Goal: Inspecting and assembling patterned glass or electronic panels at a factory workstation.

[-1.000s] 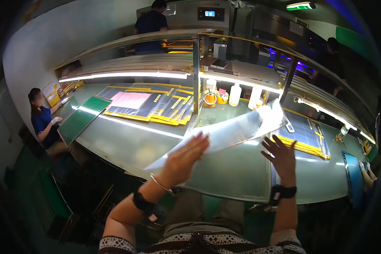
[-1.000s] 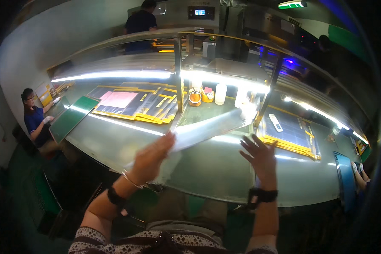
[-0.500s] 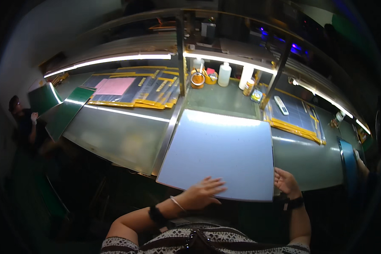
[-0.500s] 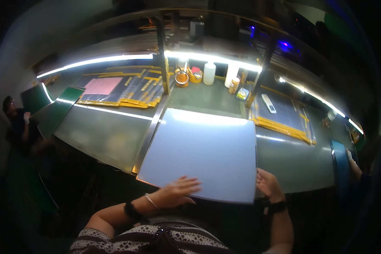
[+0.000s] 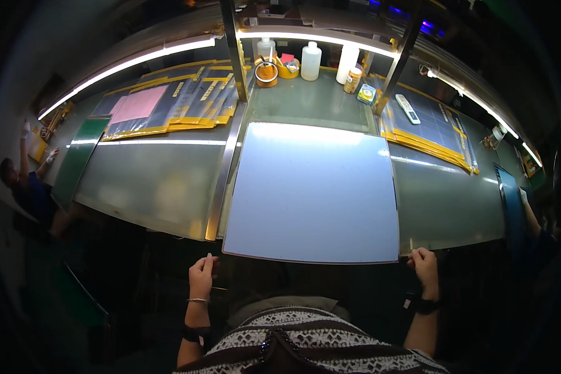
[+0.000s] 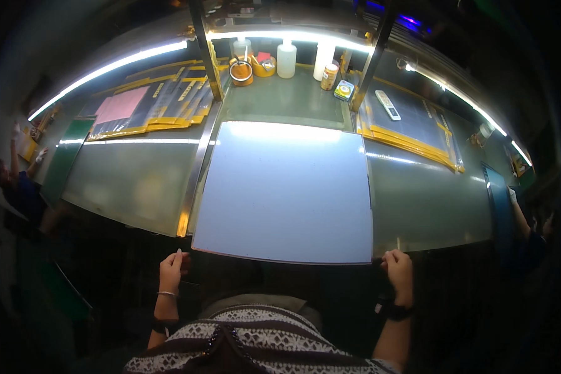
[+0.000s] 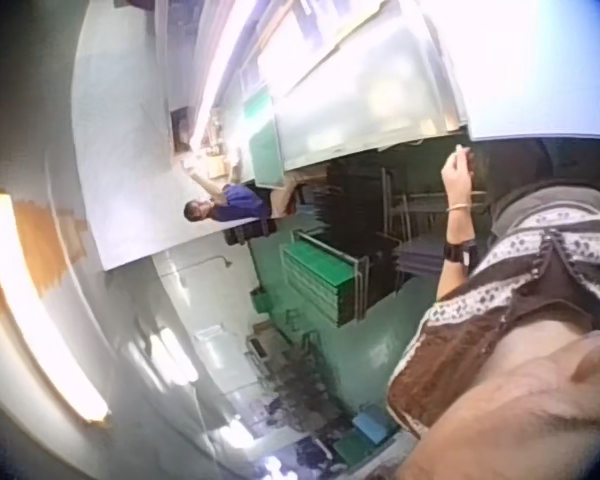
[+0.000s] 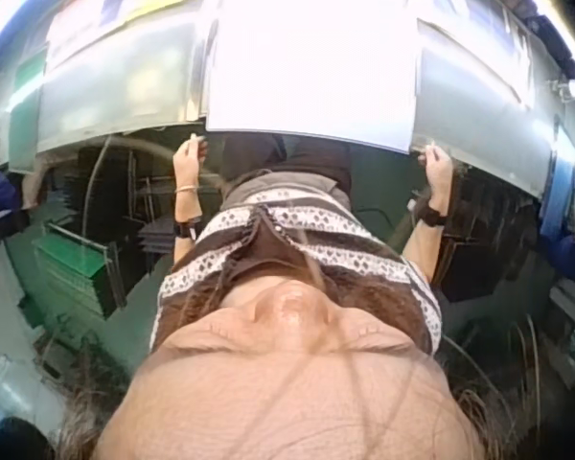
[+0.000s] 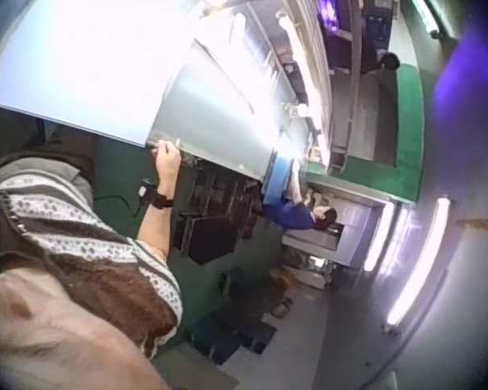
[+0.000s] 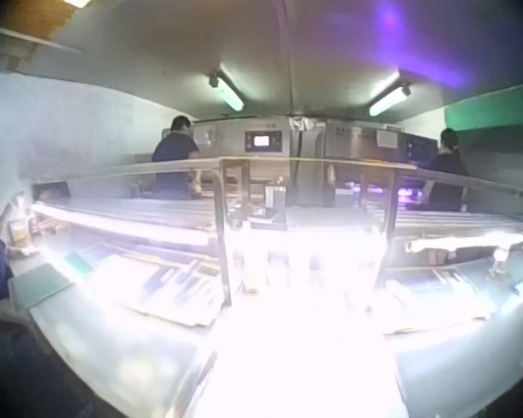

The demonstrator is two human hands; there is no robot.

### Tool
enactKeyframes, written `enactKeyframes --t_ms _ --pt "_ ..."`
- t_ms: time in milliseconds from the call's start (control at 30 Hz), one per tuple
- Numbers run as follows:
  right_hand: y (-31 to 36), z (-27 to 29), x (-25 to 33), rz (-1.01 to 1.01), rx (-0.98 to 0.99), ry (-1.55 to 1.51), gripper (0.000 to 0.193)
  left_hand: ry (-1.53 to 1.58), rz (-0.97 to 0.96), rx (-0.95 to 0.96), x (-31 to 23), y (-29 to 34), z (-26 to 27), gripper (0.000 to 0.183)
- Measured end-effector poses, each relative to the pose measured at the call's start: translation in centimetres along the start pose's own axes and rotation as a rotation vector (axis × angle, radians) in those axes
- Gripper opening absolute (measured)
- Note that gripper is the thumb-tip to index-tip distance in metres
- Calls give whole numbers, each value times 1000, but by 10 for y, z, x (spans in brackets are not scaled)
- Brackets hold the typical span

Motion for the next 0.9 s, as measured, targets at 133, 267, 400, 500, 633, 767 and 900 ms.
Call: enactKeyframes --t_ms 133,267,400,500,633,767,900 --pt "11 -13 -24 -66 7 133 25 75 -46 81 -1 -14 -21 32" --pt "10 -28 -39 -78 58 -68 23 16 -158 106 -4 -27 -25 28" --pt "11 -39 -24 -41 100 -183 21 -21 -188 98 -5 -29 -26 27" --pt "10 -39 -20 -21 103 -183 21 -1 -195 96 -9 -25 -28 26" --pt "6 -40 -17 -7 98 -169 20 16 -205 58 -24 -16 -26 25" --pt "3 -39 -19 -4 95 -149 20 8 -214 60 -32 -12 -28 28" --pt "2 -24 -1 -2 5 15 20 -172 -223 36 -22 -22 -15 31"
Point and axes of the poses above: each hand's wrist, its own y-axis away from the middle knuckle, its own z-axis out of the back of the hand, x = y × z, the point moved 10 cm from there along -y, towards the middle knuckle, and after that the axes turned 1 degree about x, right-handed, at the moved point
